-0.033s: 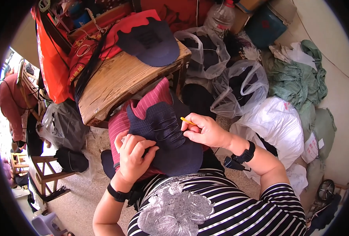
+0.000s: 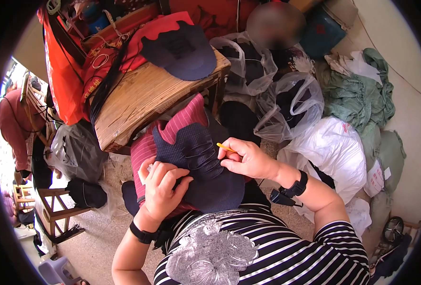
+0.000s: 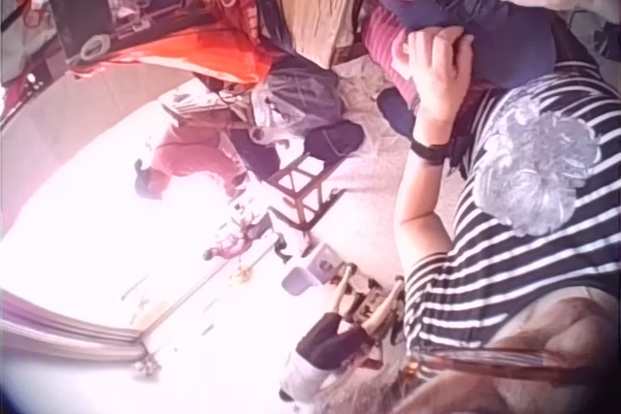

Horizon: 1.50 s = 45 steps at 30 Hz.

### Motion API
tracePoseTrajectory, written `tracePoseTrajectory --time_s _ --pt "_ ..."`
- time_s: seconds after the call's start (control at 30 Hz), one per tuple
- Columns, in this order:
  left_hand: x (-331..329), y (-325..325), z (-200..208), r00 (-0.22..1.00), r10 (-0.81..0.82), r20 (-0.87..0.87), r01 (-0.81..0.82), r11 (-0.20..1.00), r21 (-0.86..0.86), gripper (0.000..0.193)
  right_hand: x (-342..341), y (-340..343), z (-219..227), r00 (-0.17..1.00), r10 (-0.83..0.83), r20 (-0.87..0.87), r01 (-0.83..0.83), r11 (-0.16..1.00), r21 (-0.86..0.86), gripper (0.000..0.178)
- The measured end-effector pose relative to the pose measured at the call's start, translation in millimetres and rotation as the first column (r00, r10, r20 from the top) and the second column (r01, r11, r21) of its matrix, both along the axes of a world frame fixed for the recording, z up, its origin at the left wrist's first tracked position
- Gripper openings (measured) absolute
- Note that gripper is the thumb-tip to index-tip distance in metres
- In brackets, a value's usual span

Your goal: Threading black laces through a black shoe upper using a small yellow tool.

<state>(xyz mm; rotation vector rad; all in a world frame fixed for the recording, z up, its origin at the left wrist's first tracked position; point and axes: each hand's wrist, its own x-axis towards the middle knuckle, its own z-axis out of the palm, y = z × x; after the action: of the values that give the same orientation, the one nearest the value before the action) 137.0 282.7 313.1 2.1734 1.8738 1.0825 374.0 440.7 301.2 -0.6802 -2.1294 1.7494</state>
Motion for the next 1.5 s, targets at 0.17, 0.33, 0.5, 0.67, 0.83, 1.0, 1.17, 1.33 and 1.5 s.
tracePoseTrajectory --time_s 0.17,0.33,0.5,0.67,0.83,1.0,1.17,1.33,1.5 --pt "1.7 5.4 -9.9 0.993 0.055 0.103 -0.041 0.990 -0.132 0.042 -2.9 -3.9 -3.7 0.999 0.033 -0.011 -0.031 0.989 0.144 0.021" --pt "-3.1 8.7 -11.9 0.985 0.094 0.146 -0.051 0.961 -0.271 0.051 -7.9 0.3 1.1 0.995 0.104 0.003 -0.102 0.969 0.226 0.020" --pt "-2.8 8.0 -9.3 0.986 0.080 0.149 -0.029 0.948 -0.317 0.057 -11.0 5.9 -2.9 0.987 0.158 -0.010 -0.149 0.949 0.277 0.018" --pt "-1.4 7.2 -8.2 0.990 0.061 0.128 -0.019 0.951 -0.310 0.063 -8.8 12.6 -5.8 0.977 0.212 0.007 -0.210 0.960 0.185 0.018" --pt "-0.7 8.0 -8.2 0.990 0.061 0.124 -0.019 0.950 -0.311 0.064 -10.5 6.4 -11.5 0.987 0.144 -0.070 -0.125 0.966 0.225 0.018" --pt "0.4 8.6 -8.3 0.992 0.071 0.107 -0.033 0.947 -0.318 0.063 -12.7 8.0 -3.2 0.986 0.136 -0.096 -0.127 0.987 0.097 0.016" --pt "1.5 10.7 -7.5 0.992 0.069 0.110 -0.031 0.950 -0.312 0.062 -3.2 15.6 -20.5 0.991 0.003 -0.131 -0.042 0.953 -0.299 0.010" --pt "0.4 9.0 -7.3 0.991 0.063 0.117 -0.025 0.953 -0.300 0.061 -4.6 14.5 -12.4 0.993 0.097 -0.066 -0.107 0.977 -0.184 0.010" --pt "-2.3 4.5 -9.6 0.988 0.041 0.151 -0.002 0.968 -0.249 0.054 0.1 11.6 -16.9 0.991 -0.057 -0.120 -0.002 0.896 -0.444 0.010"
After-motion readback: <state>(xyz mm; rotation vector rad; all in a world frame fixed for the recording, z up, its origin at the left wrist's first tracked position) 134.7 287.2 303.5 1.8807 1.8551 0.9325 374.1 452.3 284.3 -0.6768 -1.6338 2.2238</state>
